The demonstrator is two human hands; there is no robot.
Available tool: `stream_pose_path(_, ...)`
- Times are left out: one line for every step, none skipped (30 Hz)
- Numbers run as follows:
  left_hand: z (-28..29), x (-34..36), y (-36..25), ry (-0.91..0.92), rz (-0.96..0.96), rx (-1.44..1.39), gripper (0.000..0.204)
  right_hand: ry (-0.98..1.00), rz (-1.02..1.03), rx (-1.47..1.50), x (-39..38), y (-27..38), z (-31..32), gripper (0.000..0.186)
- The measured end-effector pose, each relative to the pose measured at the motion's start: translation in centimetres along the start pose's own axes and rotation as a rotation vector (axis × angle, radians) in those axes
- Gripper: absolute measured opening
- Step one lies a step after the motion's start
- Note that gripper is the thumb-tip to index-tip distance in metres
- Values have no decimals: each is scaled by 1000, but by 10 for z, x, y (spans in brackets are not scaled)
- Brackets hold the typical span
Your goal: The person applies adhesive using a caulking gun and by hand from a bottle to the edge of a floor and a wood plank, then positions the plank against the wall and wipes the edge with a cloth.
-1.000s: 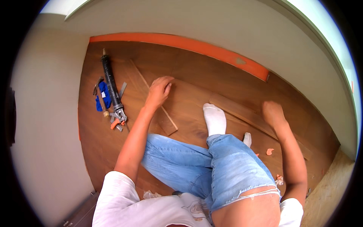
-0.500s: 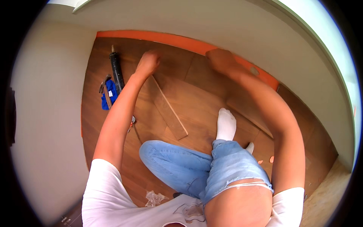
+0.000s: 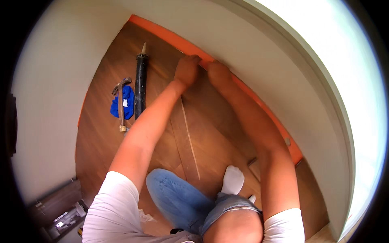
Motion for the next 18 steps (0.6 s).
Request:
stream_pose_path(1, 4, 14, -3, 35, 34, 27, -6, -18, 67, 12, 16, 0, 25)
stream_pose_path(1, 8, 26, -33, 48, 56, 25, 20, 9, 37, 26, 26, -3, 23)
stream_pose_path(2, 12, 37, -62, 60, 80, 24, 45, 36, 7, 41, 36, -5, 22)
stream_pose_path(3, 15, 48, -89, 71, 105, 22, 70, 63, -21, 56, 44, -8, 21)
stream_pose_path(-1, 19, 58, -97, 61, 84, 21, 64, 64, -87, 72, 42, -19, 20)
stream_pose_path(-2, 26, 64, -108, 45, 64, 20, 50, 63, -151, 89, 38, -29, 20)
stream_pose_path(-2, 32, 69, -118, 26, 44, 19, 35, 61, -215, 103, 33, -38, 19)
stream_pose_path(-3, 35, 77, -55, 44, 93, 19, 55, 65, -243, 110, 37, -45, 20)
stream_pose_path(-4, 37, 84, 8, 59, 140, 19, 74, 67, -271, 116, 39, -52, 21)
stream_pose_path(-5, 39, 91, 72, 73, 185, 19, 91, 68, -299, 120, 40, -58, 22)
stream_pose_path(-3, 40, 97, 82, 40, 154, 18, 78, 57, -263, 123, 42, -60, 22)
stream_pose_path(0, 41, 103, 92, 6, 122, 18, 64, 43, -226, 125, 42, -62, 23)
stream_pose_path(2, 41, 108, 102, -29, 89, 18, 51, 29, -189, 127, 43, -63, 24)
stream_pose_path(0, 42, 111, 161, 7, 96, 19, 76, 38, -205, 128, 43, -62, 25)
stream_pose_path(-3, 44, 112, 220, 43, 102, 20, 101, 47, -221, 130, 44, -60, 25)
stream_pose_path(-6, 43, 114, 279, 79, 108, 21, 127, 56, -236, 131, 46, -61, 26)
stream_pose_path(-7, 44, 117, 280, 83, 111, 23, 139, 61, -224, 134, 46, -61, 28)
stream_pose_path(-8, 43, 119, 281, 88, 114, 24, 151, 67, -212, 137, 47, -62, 29)
Point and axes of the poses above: each hand's wrist, its own x-axis towards the middle knuckle, its own z-axis out of the back of the hand, y = z × x, the point moved 3 cm from there along x, towards the middle knuckle, and after that the axes turned 4 degrees about -z, right-handed, at the moved point
